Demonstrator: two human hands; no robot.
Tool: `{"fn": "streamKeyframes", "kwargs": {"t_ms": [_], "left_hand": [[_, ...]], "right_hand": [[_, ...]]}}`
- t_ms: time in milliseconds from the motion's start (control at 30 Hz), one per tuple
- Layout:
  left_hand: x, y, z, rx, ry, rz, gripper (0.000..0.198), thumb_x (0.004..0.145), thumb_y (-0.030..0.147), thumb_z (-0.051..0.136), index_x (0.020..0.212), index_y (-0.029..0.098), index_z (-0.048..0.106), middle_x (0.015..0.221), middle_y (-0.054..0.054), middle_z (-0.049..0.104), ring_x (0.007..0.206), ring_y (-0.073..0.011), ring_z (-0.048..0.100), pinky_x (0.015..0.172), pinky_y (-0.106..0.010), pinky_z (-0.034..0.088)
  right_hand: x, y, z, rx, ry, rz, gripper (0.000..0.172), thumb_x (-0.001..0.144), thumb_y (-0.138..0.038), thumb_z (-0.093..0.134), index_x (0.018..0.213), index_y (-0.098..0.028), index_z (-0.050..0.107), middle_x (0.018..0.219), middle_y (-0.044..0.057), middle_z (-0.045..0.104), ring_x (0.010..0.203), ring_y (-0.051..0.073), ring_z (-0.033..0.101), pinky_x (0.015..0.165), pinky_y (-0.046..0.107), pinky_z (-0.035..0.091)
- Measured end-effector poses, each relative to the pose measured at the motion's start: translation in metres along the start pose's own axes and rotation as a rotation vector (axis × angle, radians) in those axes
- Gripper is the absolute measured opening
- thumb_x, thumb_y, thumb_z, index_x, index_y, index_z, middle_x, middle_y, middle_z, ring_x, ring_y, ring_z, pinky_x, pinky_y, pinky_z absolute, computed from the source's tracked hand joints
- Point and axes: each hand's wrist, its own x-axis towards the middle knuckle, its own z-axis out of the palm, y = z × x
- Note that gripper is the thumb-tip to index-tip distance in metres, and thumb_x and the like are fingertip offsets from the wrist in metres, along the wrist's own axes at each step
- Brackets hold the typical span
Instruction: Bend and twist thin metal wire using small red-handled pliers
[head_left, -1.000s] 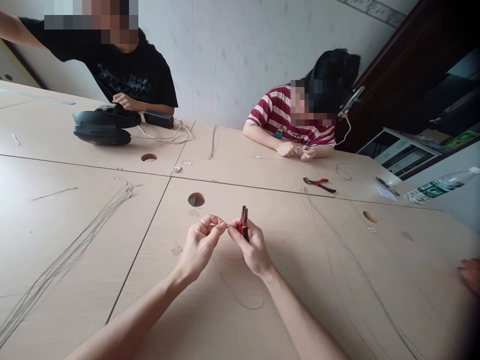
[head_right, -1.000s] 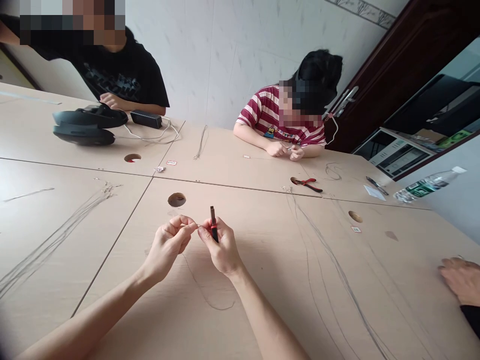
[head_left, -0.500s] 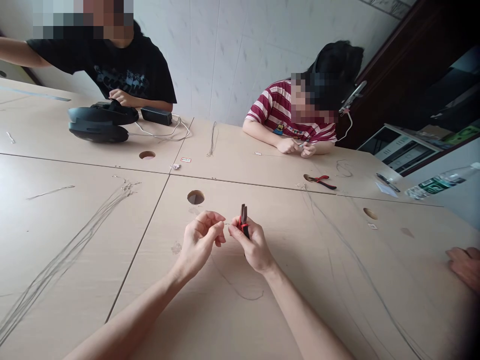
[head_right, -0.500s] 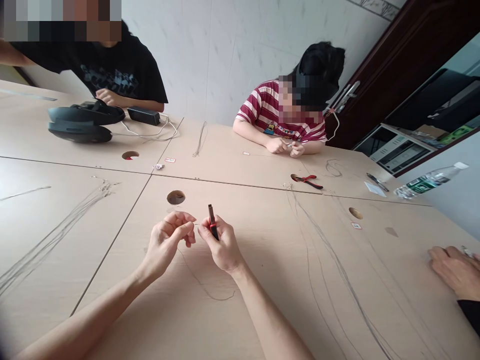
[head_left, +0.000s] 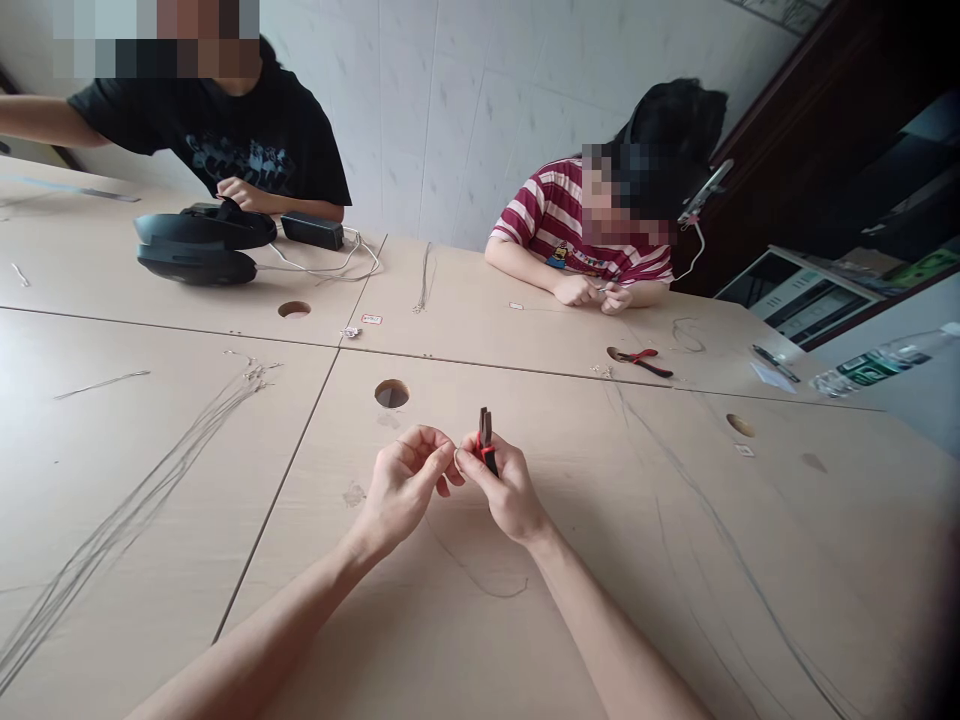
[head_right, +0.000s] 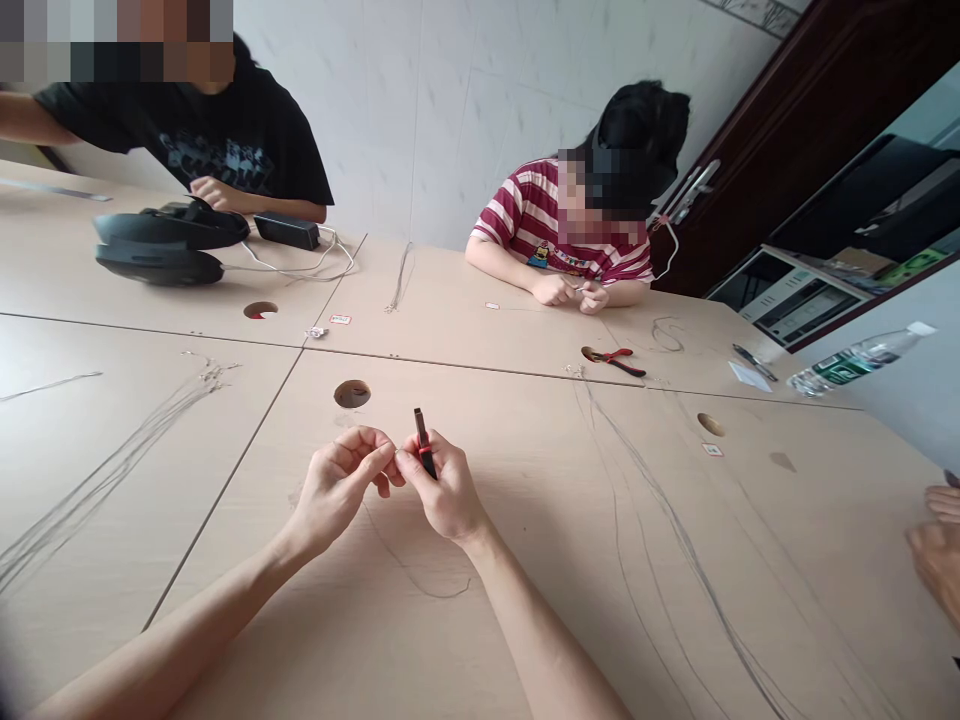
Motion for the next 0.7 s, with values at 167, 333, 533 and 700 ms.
{"fn": "streamKeyframes", "kwargs": {"t_ms": [167, 333, 533, 700], "left_hand": [[0.0002, -0.0014, -0.0005, 0.001, -0.003, -0.034, 0.022, 0.090, 0.034, 0.060, 0.078, 0.015, 0.057, 0.064, 0.000, 0.062, 0.061, -0.0120, 0.061, 0.054, -0.023, 0.049], [0.0002, -0.0021, -0.0004, -0.011, 0.008, -0.039, 0.024, 0.089, 0.036, 0.060, 0.079, 0.014, 0.057, 0.064, 0.001, 0.060, 0.060, -0.0116, 0.061, 0.053, -0.022, 0.048], [0.0026, -0.0043, 0.0000, -0.020, 0.017, -0.018, 0.024, 0.088, 0.036, 0.063, 0.080, 0.014, 0.058, 0.062, 0.001, 0.059, 0.059, -0.0117, 0.061, 0.051, -0.021, 0.048], [0.0005, -0.0006, -0.0020, 0.032, 0.025, -0.005, 0.028, 0.088, 0.042, 0.063, 0.090, 0.015, 0.066, 0.071, -0.003, 0.068, 0.067, -0.0141, 0.064, 0.067, -0.027, 0.054]], "right_hand": [[-0.0002, -0.0014, -0.0002, -0.052, 0.002, -0.022, 0.024, 0.089, -0.038, 0.057, 0.074, -0.020, 0.049, 0.061, -0.004, 0.051, 0.057, 0.011, 0.048, 0.059, 0.026, 0.040], [-0.0003, -0.0001, -0.0011, -0.112, 0.005, -0.028, 0.023, 0.090, -0.038, 0.056, 0.078, -0.020, 0.051, 0.061, -0.004, 0.053, 0.056, 0.011, 0.047, 0.057, 0.026, 0.038], [-0.0001, 0.0040, -0.0012, -0.106, 0.024, -0.026, 0.022, 0.089, -0.039, 0.056, 0.079, -0.020, 0.051, 0.061, -0.004, 0.050, 0.057, 0.011, 0.044, 0.058, 0.026, 0.037], [0.0018, 0.0065, -0.0038, -0.117, 0.038, -0.043, 0.023, 0.091, -0.038, 0.055, 0.077, -0.019, 0.050, 0.063, -0.004, 0.044, 0.057, 0.011, 0.039, 0.057, 0.026, 0.034]]}}
